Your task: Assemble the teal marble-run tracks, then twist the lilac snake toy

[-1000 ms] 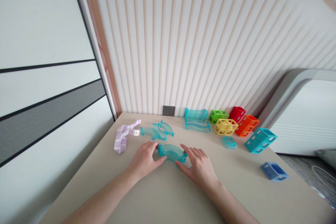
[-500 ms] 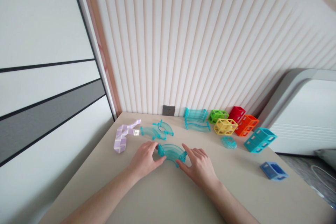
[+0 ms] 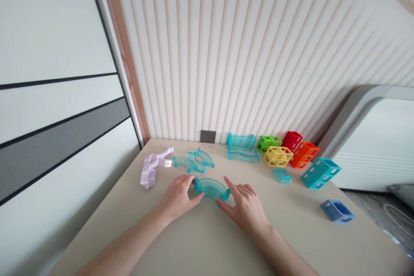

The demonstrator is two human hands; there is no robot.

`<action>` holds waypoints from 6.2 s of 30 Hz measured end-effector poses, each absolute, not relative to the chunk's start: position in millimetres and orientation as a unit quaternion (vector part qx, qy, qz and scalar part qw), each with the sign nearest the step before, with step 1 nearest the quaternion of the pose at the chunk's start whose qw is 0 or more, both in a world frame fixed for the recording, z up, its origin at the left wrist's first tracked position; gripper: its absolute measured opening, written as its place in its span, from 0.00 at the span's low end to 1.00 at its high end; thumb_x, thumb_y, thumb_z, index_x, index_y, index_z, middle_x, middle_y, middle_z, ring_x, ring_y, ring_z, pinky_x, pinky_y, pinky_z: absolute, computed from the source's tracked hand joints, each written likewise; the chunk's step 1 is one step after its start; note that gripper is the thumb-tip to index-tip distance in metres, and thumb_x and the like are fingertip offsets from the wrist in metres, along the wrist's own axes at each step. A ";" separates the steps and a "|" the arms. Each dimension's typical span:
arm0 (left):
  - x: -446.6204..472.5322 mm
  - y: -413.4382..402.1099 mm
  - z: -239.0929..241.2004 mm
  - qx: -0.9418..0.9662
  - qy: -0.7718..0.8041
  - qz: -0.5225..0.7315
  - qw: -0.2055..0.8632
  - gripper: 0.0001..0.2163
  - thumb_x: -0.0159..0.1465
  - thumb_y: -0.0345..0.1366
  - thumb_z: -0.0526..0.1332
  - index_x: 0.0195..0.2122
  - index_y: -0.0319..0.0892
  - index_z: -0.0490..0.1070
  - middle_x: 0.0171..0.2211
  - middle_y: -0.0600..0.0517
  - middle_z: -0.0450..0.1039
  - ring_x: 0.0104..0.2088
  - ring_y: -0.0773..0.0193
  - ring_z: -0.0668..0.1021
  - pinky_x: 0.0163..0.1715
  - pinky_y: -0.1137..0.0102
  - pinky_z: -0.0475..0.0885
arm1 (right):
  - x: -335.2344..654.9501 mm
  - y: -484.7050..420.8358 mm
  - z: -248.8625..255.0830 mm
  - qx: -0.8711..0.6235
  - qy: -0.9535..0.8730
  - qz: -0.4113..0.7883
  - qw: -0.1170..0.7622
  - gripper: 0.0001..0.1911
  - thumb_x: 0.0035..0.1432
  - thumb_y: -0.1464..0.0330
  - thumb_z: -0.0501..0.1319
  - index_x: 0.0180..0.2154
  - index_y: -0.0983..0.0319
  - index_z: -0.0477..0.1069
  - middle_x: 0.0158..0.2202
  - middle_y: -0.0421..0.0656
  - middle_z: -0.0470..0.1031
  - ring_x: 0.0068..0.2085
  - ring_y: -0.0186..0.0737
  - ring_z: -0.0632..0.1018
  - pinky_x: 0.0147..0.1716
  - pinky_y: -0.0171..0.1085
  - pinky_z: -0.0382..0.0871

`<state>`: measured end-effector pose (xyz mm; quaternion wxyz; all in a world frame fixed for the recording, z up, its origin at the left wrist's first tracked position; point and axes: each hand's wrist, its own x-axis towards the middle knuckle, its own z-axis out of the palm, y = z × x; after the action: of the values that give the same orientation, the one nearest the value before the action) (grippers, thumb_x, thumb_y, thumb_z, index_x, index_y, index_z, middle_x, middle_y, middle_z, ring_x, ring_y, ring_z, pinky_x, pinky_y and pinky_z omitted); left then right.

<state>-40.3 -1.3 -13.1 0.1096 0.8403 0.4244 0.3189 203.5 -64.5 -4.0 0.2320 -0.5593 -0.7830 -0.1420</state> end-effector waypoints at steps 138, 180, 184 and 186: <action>-39.6 9.9 -22.5 0.833 0.435 0.340 0.015 0.14 0.66 0.35 0.55 0.52 0.41 0.65 0.46 0.44 0.72 0.49 0.51 0.74 0.50 0.56 0.71 | 294.5 -41.5 13.6 -0.778 -0.563 -0.194 0.201 0.30 0.67 0.58 0.51 0.65 0.64 0.54 0.50 0.55 0.76 0.47 0.56 0.77 0.43 0.47 0.70; -44.6 10.7 -30.9 0.844 0.486 0.224 0.028 0.19 0.63 0.25 0.53 0.55 0.44 0.67 0.47 0.45 0.73 0.48 0.53 0.75 0.48 0.59 0.70 | 166.0 -2.1 -23.7 -0.466 -0.855 -0.083 0.214 0.23 0.63 0.74 0.55 0.59 0.64 0.66 0.49 0.51 0.77 0.50 0.48 0.75 0.52 0.47 0.70; -42.0 8.2 -31.2 0.866 0.439 0.230 0.059 0.19 0.64 0.26 0.54 0.55 0.46 0.67 0.48 0.46 0.73 0.48 0.54 0.75 0.49 0.60 0.71 | 172.6 0.2 -27.8 -0.483 -0.847 -0.100 0.197 0.25 0.62 0.77 0.55 0.60 0.63 0.64 0.44 0.50 0.77 0.47 0.48 0.76 0.48 0.47 0.71; -40.3 5.7 -29.5 0.877 0.415 0.232 0.076 0.19 0.64 0.26 0.54 0.55 0.47 0.67 0.47 0.47 0.73 0.48 0.55 0.75 0.49 0.60 0.71 | 178.1 2.3 -30.8 -0.489 -0.843 -0.100 0.199 0.25 0.62 0.76 0.56 0.60 0.62 0.64 0.45 0.50 0.76 0.47 0.49 0.75 0.47 0.46 0.72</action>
<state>-40.3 5.7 -29.5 0.0759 0.8767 0.4146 0.2320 178.1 2.3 -30.8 0.1985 -0.4890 -0.8435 -0.1001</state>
